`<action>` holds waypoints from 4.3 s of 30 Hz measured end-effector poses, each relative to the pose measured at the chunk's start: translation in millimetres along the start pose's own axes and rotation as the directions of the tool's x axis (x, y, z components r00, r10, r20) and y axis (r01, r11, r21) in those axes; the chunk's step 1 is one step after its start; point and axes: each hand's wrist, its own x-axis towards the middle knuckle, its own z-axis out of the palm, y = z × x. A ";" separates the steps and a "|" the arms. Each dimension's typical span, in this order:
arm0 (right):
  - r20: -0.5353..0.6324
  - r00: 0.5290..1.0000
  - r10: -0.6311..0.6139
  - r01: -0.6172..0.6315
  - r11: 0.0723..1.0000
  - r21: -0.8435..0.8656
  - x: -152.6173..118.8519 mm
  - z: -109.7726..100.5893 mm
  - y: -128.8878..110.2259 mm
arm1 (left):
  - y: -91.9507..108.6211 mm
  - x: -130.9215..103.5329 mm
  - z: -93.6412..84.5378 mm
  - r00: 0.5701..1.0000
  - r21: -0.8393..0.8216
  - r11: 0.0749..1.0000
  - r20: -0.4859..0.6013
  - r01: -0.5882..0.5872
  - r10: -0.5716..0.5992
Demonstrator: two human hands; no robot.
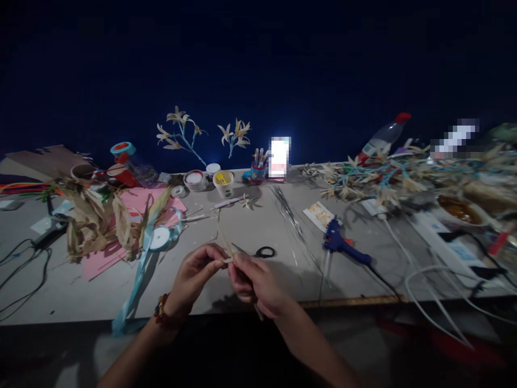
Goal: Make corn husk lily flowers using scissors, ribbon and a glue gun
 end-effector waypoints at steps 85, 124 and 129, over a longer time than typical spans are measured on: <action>-0.331 0.900 -0.283 0.206 0.946 -0.250 1.8 6.1 5.7 | 19.8 0.8 5.0 0.994 -0.014 0.996 0.068 0.082 -0.081; -0.054 0.931 -0.361 0.188 0.601 -0.777 -4.0 4.1 1.3 | 22.5 -6.7 2.4 0.985 0.377 0.911 0.028 -0.170 0.172; -0.040 0.927 -0.374 0.197 0.573 -0.795 -2.1 3.4 4.8 | 18.0 -8.2 2.7 0.986 0.377 0.912 0.011 -0.158 0.166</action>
